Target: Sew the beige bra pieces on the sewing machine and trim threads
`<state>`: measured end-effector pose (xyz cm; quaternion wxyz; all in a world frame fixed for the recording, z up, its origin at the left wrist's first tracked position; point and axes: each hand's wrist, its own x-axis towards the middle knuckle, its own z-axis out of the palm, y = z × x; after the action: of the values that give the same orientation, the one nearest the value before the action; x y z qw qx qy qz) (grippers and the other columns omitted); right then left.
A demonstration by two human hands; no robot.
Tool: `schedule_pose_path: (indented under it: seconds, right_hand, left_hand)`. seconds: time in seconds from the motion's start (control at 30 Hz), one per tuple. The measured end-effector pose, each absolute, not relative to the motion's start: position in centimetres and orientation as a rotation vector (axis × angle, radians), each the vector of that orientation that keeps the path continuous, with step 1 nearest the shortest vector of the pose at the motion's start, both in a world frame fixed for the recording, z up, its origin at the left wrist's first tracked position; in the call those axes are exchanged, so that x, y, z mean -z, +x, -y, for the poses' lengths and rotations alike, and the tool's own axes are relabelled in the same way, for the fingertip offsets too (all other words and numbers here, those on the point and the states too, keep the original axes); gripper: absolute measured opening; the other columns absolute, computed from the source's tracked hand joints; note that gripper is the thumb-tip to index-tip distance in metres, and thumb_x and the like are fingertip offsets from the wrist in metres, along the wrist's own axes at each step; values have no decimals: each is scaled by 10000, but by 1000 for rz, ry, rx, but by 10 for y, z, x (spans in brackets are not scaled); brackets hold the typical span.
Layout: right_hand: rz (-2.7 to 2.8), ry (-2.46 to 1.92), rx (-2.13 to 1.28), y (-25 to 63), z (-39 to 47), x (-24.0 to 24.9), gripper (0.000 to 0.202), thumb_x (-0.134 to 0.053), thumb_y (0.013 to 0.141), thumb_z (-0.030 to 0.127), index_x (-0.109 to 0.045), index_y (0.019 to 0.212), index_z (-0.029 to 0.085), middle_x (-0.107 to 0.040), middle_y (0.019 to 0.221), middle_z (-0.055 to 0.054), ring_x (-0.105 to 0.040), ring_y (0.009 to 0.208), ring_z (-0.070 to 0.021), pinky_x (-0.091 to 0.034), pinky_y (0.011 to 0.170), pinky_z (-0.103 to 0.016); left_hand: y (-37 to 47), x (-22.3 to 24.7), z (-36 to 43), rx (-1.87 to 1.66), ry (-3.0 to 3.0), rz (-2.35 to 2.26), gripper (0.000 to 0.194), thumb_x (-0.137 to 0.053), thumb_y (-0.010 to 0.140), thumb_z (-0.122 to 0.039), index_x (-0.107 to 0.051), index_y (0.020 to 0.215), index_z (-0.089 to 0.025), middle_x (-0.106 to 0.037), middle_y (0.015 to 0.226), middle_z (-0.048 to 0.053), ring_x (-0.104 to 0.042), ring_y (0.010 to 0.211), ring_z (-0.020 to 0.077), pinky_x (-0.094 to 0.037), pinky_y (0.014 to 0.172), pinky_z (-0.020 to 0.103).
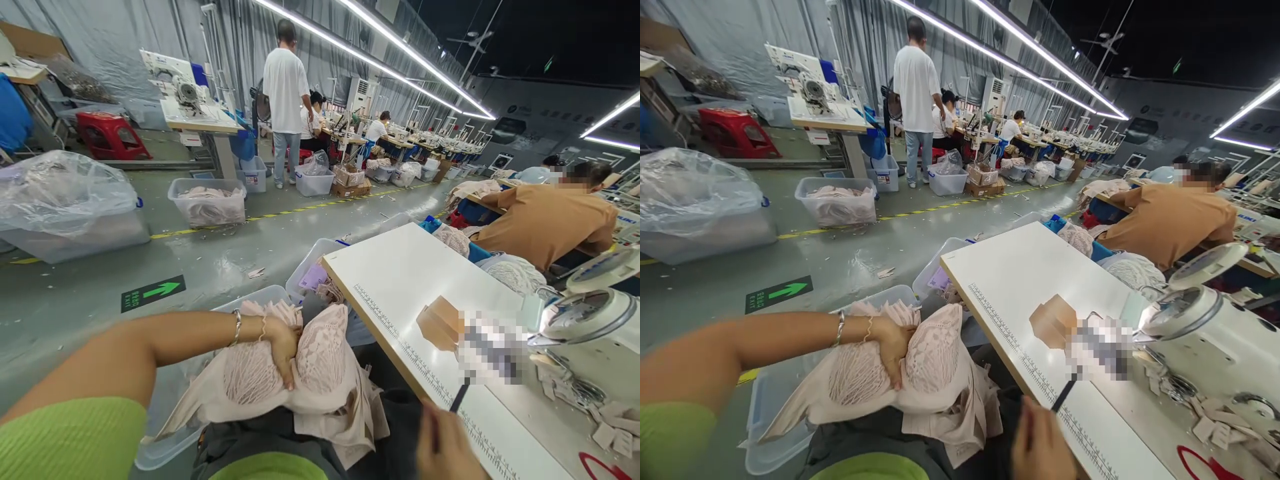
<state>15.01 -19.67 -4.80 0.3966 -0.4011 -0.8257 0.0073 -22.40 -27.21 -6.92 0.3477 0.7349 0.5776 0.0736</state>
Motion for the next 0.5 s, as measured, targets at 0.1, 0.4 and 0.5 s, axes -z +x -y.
schedule_pose_path:
  seconds: [0.1, 0.4, 0.5]
  right_hand:
    - [2258, -707, -147, 112, 229, 84, 212, -486, 993, 296, -693, 1021, 263, -715, 806, -72, -695, 660, -216, -542, 571, -295]
    - [2291, -600, -517, 83, 254, 108, 212, -453, 990, 202, -657, 972, 255, -692, 755, -56, -702, 635, -217, -565, 572, -296]
    - [2335, -522, -562, 78, 252, 103, 190, -482, 981, 196, -664, 996, 246, -727, 807, -66, -721, 675, -226, -578, 604, -300]
  left_hand:
    - [-224, 72, 299, -194, 1849, -1324, 1046, -840, 359, -757, -673, 1267, -266, -708, 1250, 105, -570, 1243, 405, -269, 1186, 498]
    - [-246, 64, 383, -458, 1362, -1381, 670, -782, 534, -727, -752, 1025, -271, -776, 911, 0, -703, 1009, 314, -493, 1031, 440]
    - [-235, 58, 387, -425, 1322, -1258, 516, -797, 578, -627, -772, 941, -261, -780, 896, 5, -712, 1010, 321, -527, 982, 423]
